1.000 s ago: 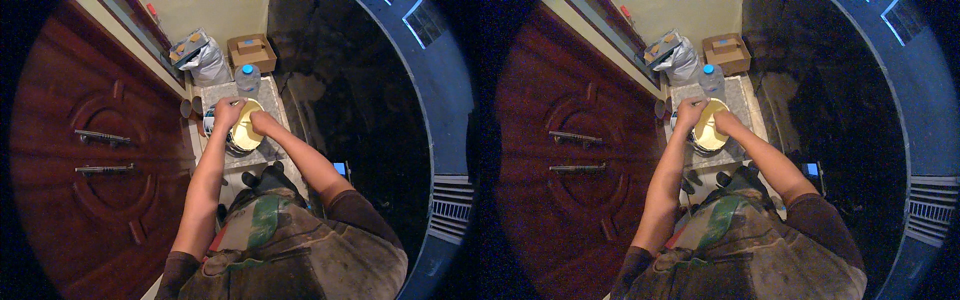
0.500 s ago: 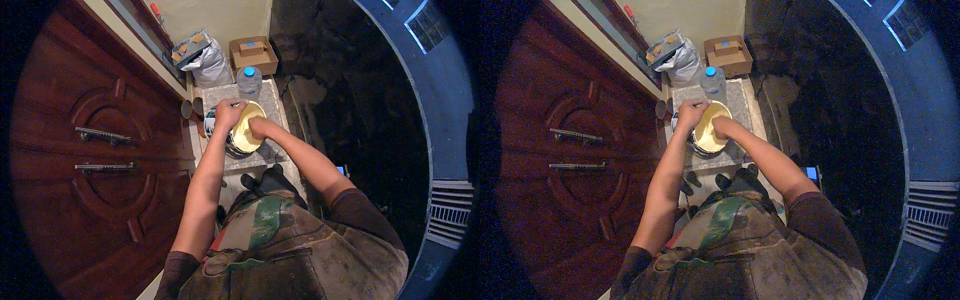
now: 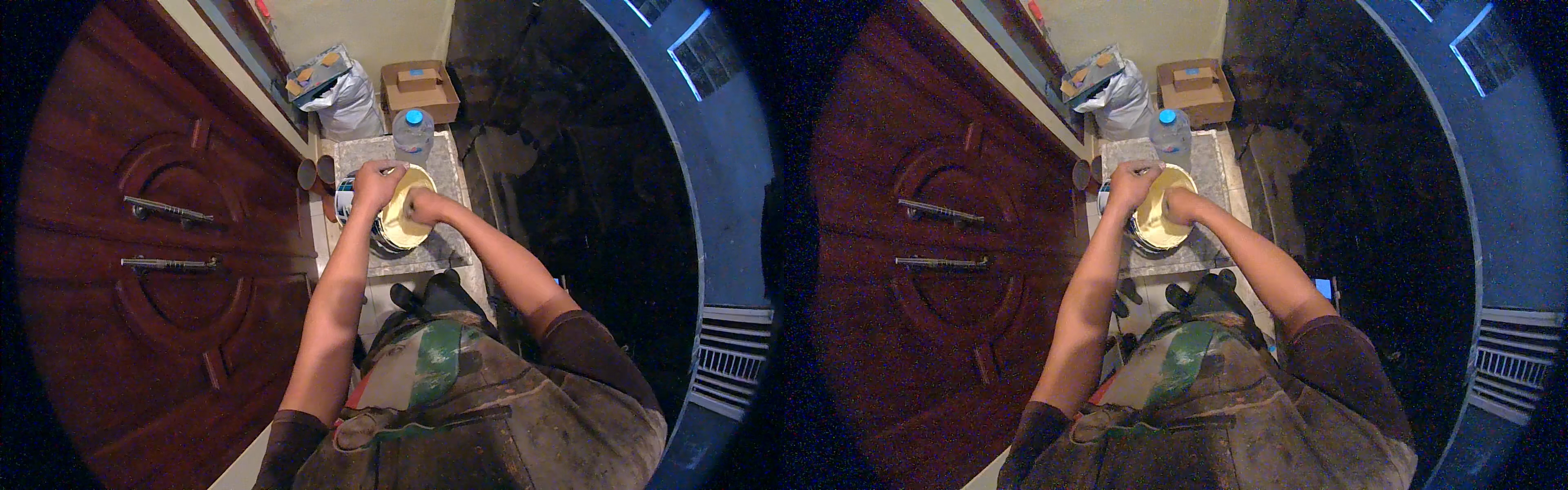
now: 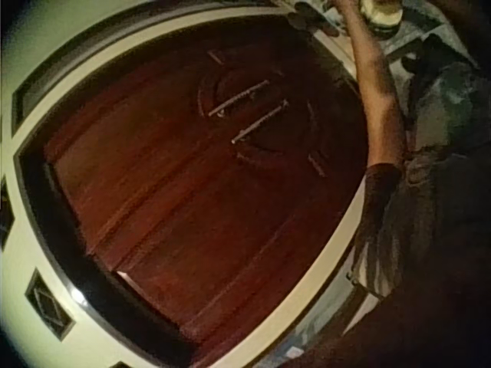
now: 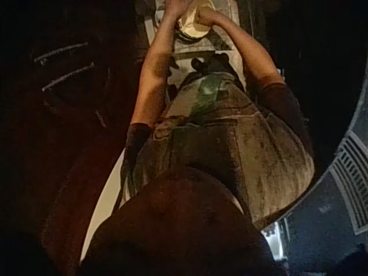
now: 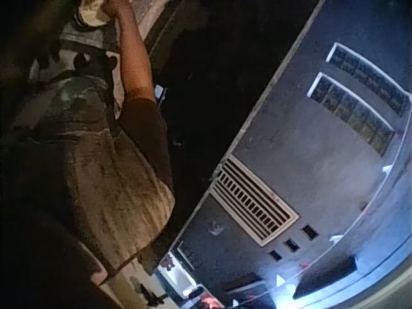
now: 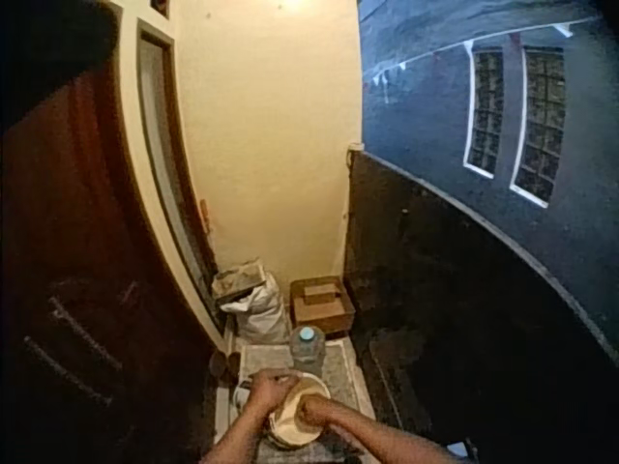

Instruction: The person stirs a yellow substance in a bucket using a stick. They add water from a plastic bottle to the mixture and continue stirring. The person then picks up the bucket and walks away from the work area.

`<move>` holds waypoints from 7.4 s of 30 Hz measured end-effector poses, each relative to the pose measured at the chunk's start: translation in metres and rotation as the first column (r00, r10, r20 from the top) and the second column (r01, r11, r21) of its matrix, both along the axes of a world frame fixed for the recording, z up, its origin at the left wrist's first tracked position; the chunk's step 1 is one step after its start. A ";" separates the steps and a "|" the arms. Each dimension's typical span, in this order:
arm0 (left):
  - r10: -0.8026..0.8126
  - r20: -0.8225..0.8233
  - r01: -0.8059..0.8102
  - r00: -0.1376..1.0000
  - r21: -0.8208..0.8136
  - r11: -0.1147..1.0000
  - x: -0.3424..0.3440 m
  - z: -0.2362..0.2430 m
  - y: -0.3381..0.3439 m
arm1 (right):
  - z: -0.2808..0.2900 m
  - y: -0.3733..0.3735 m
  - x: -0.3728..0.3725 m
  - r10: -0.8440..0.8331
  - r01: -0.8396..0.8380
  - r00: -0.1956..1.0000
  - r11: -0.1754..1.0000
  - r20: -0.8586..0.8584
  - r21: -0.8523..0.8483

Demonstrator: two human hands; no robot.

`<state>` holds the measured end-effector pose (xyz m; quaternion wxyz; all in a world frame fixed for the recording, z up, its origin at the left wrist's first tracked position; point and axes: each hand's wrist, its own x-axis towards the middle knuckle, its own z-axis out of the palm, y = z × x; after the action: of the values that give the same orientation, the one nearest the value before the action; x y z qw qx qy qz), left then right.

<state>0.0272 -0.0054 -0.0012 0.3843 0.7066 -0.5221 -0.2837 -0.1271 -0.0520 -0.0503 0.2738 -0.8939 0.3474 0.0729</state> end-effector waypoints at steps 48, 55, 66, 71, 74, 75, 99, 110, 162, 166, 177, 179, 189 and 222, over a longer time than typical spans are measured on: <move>-0.023 -0.094 0.024 0.995 0.006 1.000 -0.001 0.010 0.000 | -0.009 0.002 -0.001 -0.103 0.104 0.994 0.994 0.042 -0.018; -0.028 -0.051 0.029 0.998 0.033 0.999 0.004 0.003 -0.004 | -0.010 -0.001 0.004 -0.266 0.298 0.940 0.945 0.216 -0.132; -0.029 0.023 0.027 0.999 0.053 0.998 -0.001 0.020 0.001 | 0.000 0.006 0.006 0.116 -0.106 0.982 0.992 -0.150 0.074; -0.028 -0.047 0.030 0.999 0.038 0.999 0.005 0.006 -0.001 | -0.014 -0.001 0.001 -0.229 0.224 0.972 0.970 -0.046 -0.091; -0.045 -0.088 0.048 0.995 0.032 0.998 0.010 0.002 -0.001 | -0.005 0.001 0.009 0.069 -0.065 0.997 0.994 -0.045 0.093; -0.053 -0.112 0.056 0.992 0.026 0.998 0.011 0.000 0.000 | 0.008 -0.001 0.006 -0.075 0.074 0.997 0.997 0.013 0.035; -0.104 -0.085 0.108 0.991 0.044 0.993 0.003 0.005 -0.005 | -0.015 0.008 0.003 0.117 -0.118 0.990 0.993 -0.077 -0.019; 0.000 -0.145 0.021 0.989 0.145 0.989 0.000 0.019 0.003 | 0.028 0.005 -0.008 -0.260 0.261 0.949 0.965 0.175 0.020; 0.056 -0.224 -0.024 0.973 0.141 0.990 0.008 0.001 -0.001 | -0.007 0.037 0.006 -0.200 0.339 0.853 0.915 0.483 -0.220; 0.066 -0.225 -0.032 0.972 0.155 0.987 0.001 0.007 -0.005 | -0.004 0.022 0.006 -0.277 0.364 0.871 0.919 0.406 -0.153; 0.013 -0.081 -0.005 0.997 0.096 0.995 0.021 0.003 0.038 | 0.040 0.049 0.000 -0.474 0.328 0.767 0.869 0.433 0.370; -0.005 -0.083 0.013 0.997 0.096 0.995 0.022 0.001 0.043 | 0.024 0.042 0.016 -0.507 0.349 0.752 0.848 0.421 0.399; 0.006 -0.021 -0.005 1.000 0.050 0.999 0.008 0.003 0.040 | 0.012 0.051 0.012 -0.253 0.198 0.806 0.967 0.535 0.160; 0.138 -0.119 -0.139 0.983 -0.001 0.990 0.015 -0.012 0.059 | 0.008 0.056 0.004 -0.105 0.062 0.894 0.992 0.437 0.111</move>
<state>0.0425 0.0533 -0.0129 0.4367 0.7212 -0.4495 -0.2953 -0.1231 0.0041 -0.0424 0.3903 -0.8575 0.3103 -0.1271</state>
